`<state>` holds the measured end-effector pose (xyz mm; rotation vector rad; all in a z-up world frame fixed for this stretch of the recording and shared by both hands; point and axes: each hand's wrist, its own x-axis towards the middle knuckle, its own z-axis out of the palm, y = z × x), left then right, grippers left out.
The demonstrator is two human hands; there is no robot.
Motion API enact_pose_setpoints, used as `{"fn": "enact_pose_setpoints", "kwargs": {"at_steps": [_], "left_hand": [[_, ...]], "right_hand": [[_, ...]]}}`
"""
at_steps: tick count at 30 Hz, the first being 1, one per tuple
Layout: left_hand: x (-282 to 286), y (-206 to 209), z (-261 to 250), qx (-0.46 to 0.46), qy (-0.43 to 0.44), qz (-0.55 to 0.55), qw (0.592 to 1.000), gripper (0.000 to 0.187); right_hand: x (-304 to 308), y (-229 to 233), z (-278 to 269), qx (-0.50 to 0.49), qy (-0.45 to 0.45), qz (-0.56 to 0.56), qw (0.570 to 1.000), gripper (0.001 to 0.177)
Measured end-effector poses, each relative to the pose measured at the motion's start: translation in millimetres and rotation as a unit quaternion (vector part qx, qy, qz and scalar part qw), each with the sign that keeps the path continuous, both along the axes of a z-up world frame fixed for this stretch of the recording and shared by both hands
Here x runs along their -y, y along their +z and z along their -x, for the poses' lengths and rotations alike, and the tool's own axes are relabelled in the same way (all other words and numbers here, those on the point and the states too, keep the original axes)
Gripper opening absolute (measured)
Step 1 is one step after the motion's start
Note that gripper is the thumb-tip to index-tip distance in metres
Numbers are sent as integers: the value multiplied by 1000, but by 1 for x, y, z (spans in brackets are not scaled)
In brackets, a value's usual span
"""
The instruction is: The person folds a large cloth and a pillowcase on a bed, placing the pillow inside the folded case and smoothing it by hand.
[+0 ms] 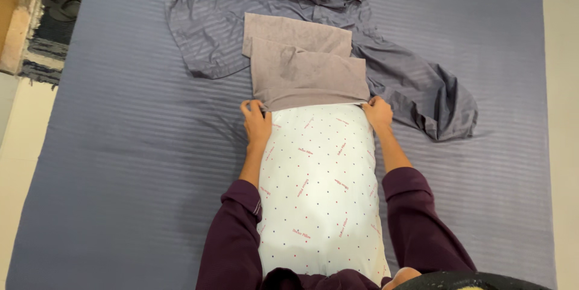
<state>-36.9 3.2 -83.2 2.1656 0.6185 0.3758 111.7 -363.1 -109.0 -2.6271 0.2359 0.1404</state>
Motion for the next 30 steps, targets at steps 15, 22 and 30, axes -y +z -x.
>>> {"fn": "enact_pose_setpoints", "kwargs": {"at_steps": [15,22,30], "left_hand": [[-17,-54,-1,168,-75,312,932,13],[-16,-47,17,-82,-15,485,871,27],[0,42,-29,80,-112,-208,968,28]], "right_hand": [[-8,31,5,9,-8,-586,810,20],[-5,28,21,36,-33,-151,987,20],[-2,18,-7,-66,-70,-540,836,16]]}}
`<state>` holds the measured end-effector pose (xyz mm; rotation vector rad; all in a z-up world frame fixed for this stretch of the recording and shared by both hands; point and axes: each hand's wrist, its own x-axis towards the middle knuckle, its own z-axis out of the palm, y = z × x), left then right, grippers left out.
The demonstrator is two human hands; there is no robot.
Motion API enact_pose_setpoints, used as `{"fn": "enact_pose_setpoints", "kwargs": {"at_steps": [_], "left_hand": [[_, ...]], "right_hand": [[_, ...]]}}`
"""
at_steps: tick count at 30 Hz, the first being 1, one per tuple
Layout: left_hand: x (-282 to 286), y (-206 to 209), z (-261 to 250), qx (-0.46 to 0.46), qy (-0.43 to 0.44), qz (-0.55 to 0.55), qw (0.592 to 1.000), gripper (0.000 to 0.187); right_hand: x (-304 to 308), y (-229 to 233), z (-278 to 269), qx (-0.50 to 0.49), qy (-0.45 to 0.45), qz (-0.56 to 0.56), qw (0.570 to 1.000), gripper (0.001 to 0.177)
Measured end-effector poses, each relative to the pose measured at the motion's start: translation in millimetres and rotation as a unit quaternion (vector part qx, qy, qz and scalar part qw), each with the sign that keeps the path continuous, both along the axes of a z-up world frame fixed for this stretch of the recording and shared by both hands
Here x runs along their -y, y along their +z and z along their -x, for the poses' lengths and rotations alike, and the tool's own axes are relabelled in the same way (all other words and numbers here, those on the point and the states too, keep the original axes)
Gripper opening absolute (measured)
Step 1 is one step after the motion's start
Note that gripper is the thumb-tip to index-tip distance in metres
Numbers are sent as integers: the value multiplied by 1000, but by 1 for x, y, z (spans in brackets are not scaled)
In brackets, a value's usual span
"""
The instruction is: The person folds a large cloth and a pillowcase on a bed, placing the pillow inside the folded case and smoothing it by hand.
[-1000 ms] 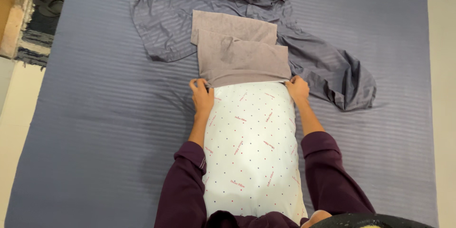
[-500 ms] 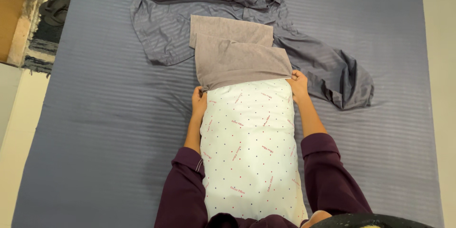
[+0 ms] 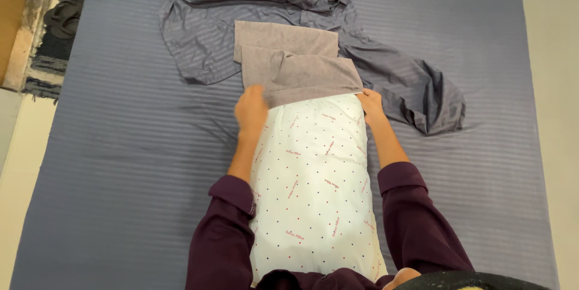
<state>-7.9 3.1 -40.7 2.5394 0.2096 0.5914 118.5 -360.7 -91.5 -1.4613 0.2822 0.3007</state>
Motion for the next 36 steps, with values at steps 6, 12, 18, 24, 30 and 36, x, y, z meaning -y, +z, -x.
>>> {"fn": "enact_pose_setpoints", "kwargs": {"at_steps": [6,12,18,24,30,36], "left_hand": [[117,39,-59,63,-164,-75,982,70],[129,-18,-78,-205,-221,4,953,42],[110,0,-63,-85,-201,84,972,22],[119,27,-45,-16,-173,13,985,18],[118,3,-47,47,-111,-126,985,12],[115,5,-40,115,-127,-217,961,12]], "right_hand": [[7,-2,-10,-108,58,-116,986,22],[22,2,-1,-57,50,-139,987,22],[30,-5,-6,121,83,105,984,26],[31,9,6,371,138,429,812,36],[34,-3,68,255,114,322,905,38],[50,-12,91,250,77,209,942,26]]}}
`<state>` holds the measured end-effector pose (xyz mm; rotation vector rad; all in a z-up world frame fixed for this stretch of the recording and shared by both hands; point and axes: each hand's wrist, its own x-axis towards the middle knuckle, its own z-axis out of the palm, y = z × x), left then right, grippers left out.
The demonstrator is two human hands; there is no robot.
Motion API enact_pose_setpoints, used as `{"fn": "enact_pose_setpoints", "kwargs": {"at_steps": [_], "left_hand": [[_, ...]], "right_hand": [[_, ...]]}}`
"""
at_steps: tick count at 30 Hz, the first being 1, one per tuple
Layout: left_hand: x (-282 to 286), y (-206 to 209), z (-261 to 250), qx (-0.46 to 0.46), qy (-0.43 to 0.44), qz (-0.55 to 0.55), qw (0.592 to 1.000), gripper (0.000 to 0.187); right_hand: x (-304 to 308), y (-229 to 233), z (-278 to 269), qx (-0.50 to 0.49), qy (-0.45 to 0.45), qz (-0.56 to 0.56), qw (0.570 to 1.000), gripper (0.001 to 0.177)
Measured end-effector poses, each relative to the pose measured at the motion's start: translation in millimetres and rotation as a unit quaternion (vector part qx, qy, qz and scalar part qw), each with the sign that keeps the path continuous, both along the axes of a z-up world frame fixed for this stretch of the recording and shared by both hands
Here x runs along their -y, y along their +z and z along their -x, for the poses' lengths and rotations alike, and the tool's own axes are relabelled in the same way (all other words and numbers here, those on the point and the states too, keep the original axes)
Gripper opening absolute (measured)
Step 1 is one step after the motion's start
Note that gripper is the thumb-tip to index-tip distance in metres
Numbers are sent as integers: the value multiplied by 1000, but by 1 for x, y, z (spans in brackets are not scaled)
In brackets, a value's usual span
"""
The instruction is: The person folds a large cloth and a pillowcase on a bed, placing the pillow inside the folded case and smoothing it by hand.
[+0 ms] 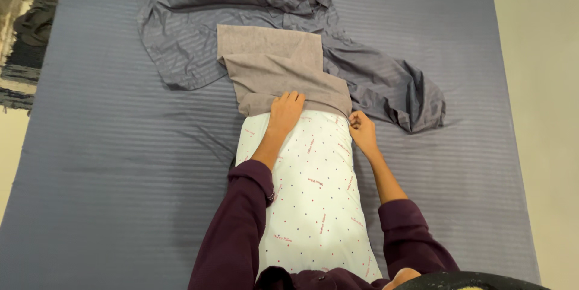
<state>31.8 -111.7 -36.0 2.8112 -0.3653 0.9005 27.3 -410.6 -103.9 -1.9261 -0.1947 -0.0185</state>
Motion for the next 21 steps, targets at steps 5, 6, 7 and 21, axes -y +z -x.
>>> {"fn": "enact_pose_setpoints", "kwargs": {"at_steps": [5,6,7,21], "left_hand": [[-54,-13,14,-65,24,5,998,6],[-70,-17,21,-62,33,19,997,7],[-88,-20,28,-59,44,33,997,9],[-130,-121,53,-143,177,486,844,34]], "right_hand": [[-8,20,1,-5,-48,69,996,16],[-7,23,1,15,-60,93,994,16],[-9,25,-1,37,-70,116,990,16],[-81,70,3,-192,-102,-173,961,13]]}}
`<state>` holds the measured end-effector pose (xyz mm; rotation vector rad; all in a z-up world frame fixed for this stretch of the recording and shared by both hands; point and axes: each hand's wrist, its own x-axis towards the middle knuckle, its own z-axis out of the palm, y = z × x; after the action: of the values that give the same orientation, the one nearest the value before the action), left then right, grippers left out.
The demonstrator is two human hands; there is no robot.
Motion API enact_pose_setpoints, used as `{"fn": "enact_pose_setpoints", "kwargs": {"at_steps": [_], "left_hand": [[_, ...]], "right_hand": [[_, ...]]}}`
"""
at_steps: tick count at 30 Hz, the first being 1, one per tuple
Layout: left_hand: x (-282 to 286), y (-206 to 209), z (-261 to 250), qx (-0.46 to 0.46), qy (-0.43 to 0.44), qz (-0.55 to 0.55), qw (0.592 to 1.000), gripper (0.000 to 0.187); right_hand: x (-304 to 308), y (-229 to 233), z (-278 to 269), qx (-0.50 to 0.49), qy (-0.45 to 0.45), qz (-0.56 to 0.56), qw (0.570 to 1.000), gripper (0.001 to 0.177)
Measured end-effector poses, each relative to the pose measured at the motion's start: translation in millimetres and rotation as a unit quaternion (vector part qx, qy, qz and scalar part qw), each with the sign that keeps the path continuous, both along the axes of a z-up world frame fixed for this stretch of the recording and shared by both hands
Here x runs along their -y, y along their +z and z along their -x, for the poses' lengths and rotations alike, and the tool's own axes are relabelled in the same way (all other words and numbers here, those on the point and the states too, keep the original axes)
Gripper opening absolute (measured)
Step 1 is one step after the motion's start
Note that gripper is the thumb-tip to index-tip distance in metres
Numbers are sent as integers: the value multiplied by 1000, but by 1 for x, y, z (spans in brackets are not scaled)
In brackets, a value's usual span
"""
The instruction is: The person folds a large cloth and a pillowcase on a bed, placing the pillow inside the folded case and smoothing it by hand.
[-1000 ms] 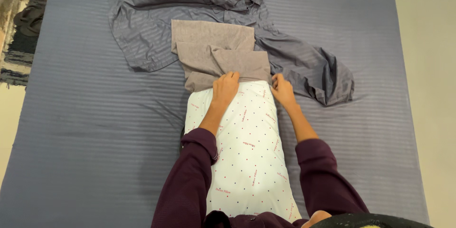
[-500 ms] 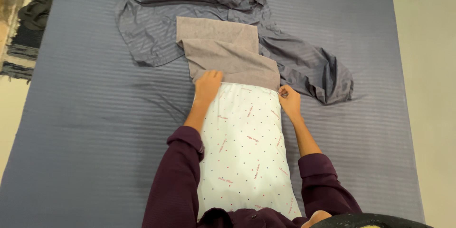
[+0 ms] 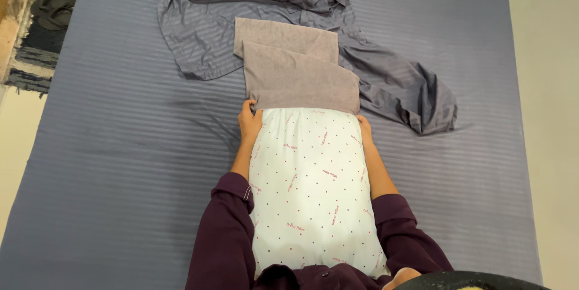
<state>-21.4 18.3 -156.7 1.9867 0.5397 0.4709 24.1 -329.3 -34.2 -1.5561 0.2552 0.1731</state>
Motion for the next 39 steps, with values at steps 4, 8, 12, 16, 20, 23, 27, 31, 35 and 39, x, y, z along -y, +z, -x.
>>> {"fn": "enact_pose_setpoints", "kwargs": {"at_steps": [4,8,12,16,20,23,27,31,35,39], "left_hand": [[5,-4,-6,7,26,76,997,34],[2,2,1,109,-6,204,973,34],[-6,6,27,-126,-41,113,985,39],[-20,13,46,-217,-116,105,963,42],[-26,45,63,-195,-195,-66,959,42],[-24,86,81,-175,-199,-109,958,38],[-18,127,100,-95,-147,-190,966,35],[-18,134,84,-27,-120,-282,952,32],[-18,137,48,-124,-167,-382,900,30],[-12,139,27,15,-209,-374,903,29]], "right_hand": [[-7,2,-5,94,-30,54,994,13],[4,-19,-12,185,-63,15,981,15],[35,-36,-8,283,8,120,952,20],[59,-24,8,160,26,284,945,22],[61,-2,25,74,50,284,955,18],[61,17,45,173,68,219,958,15],[54,24,47,182,40,208,960,16],[58,-25,15,251,98,251,930,15],[59,-57,-3,180,150,369,900,21],[52,-60,9,162,47,348,922,19]]}}
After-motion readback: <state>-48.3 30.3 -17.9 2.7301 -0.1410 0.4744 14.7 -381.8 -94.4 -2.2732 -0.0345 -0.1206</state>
